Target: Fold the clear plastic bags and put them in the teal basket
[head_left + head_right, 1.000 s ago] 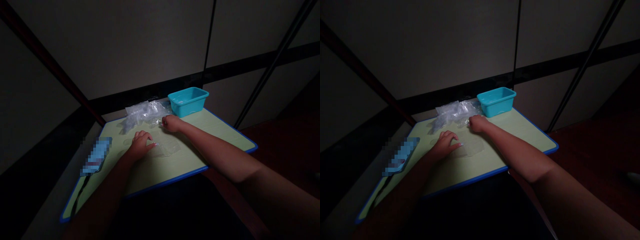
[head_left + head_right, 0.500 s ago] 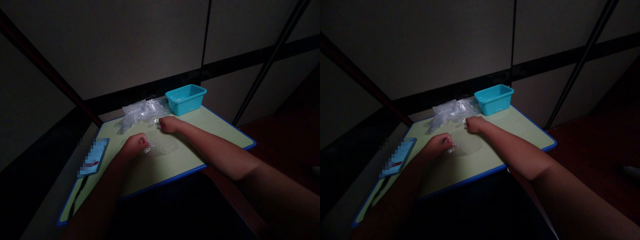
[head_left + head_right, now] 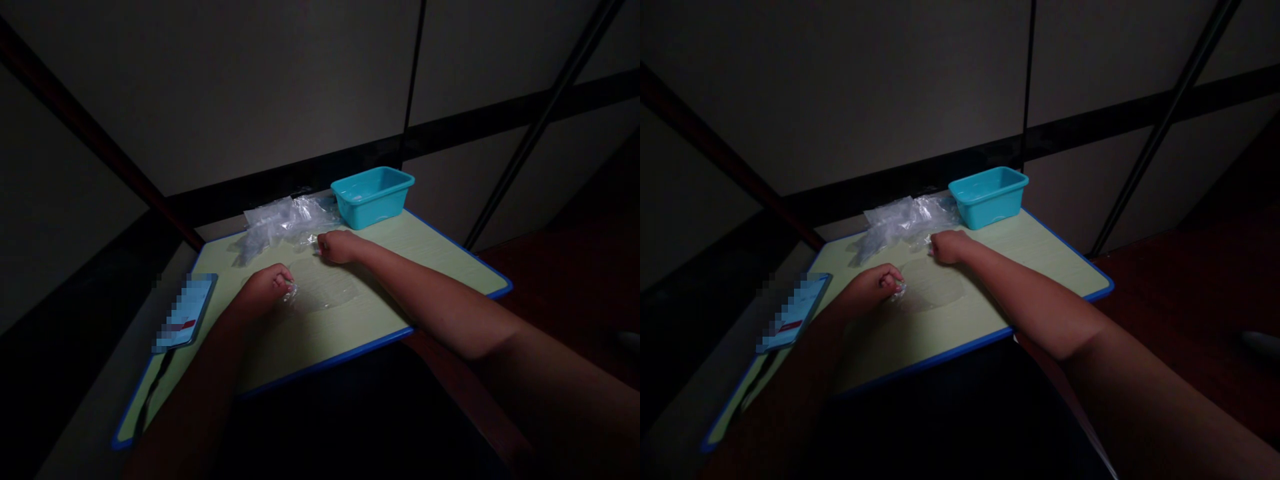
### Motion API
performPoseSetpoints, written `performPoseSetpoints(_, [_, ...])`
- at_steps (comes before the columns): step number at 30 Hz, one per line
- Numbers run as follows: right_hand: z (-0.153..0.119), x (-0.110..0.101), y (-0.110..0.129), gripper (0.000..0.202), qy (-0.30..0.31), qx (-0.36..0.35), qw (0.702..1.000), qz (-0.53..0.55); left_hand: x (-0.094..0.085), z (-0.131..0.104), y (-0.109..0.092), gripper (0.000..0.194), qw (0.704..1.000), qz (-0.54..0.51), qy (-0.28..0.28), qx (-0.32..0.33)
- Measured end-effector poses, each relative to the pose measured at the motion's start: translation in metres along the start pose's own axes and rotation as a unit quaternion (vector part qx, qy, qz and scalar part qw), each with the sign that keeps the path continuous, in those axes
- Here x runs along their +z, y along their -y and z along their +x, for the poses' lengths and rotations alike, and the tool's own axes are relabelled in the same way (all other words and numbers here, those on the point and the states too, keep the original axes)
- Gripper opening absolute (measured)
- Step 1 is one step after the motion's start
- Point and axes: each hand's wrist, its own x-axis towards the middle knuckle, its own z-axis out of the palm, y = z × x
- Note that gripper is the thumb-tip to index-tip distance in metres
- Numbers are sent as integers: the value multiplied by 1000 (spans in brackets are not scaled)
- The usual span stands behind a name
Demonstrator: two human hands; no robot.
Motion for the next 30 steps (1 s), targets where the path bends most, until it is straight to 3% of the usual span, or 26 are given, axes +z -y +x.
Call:
performPoseSetpoints(15, [-2,-2,1,34,-15,-9,1000,-10,-8,-9,-2,12,999,38,18,4])
performPoseSetpoints(17, [-5,-6,4,34,-14,-30,999,1,-7,-9,-3,12,999,45,19,4])
performPoseSetpoints(20, [-11,-12,11,38,37,-116,991,61,-7,-10,-6,13,998,54,18,3])
performPoseSetpoints(23, [-21,-16,19,54,49,-186,977,90,-7,-10,-10,12,998,57,13,8])
performPoseSetpoints(27, [-29,-13,28,96,87,-172,979,72,-8,-11,-16,11,998,55,8,2])
performPoseSetpoints(30, [-31,-9,31,105,145,-157,975,64,-7,-12,-18,11,998,61,7,1])
